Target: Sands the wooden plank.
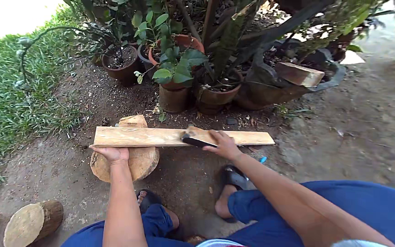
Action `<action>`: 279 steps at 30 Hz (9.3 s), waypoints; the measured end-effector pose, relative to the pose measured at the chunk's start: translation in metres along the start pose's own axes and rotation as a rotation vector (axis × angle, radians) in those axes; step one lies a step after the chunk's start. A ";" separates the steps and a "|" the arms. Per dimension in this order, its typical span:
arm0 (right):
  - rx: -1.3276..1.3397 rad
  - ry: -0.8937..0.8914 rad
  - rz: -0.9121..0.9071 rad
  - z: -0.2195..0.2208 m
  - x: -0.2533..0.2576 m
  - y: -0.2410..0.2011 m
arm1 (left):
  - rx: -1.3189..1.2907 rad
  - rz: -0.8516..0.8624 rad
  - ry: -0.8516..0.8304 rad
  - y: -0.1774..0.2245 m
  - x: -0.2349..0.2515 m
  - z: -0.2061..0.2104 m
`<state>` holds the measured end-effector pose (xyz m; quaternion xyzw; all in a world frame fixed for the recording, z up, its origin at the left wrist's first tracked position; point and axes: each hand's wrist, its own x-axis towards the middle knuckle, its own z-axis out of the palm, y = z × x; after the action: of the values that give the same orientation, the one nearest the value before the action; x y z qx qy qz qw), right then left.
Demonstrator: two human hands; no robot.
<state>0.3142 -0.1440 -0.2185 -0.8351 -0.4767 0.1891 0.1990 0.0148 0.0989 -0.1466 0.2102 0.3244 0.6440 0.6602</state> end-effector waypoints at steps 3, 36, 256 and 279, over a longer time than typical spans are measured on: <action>0.013 0.011 0.082 -0.008 -0.006 -0.007 | 0.009 -0.001 0.025 0.001 -0.001 0.001; 0.116 0.014 -0.245 0.018 0.033 -0.206 | 0.041 0.034 0.017 -0.002 0.000 0.000; 0.131 0.178 -0.348 0.029 0.039 -0.184 | -0.001 -0.009 0.035 -0.002 0.003 0.000; 0.025 -0.101 0.380 -0.032 0.004 0.103 | 0.064 0.089 0.037 -0.007 0.008 -0.005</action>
<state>0.4062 -0.1931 -0.2450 -0.8968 -0.3177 0.2711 0.1460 0.0164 0.1055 -0.1561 0.2332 0.3474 0.6659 0.6177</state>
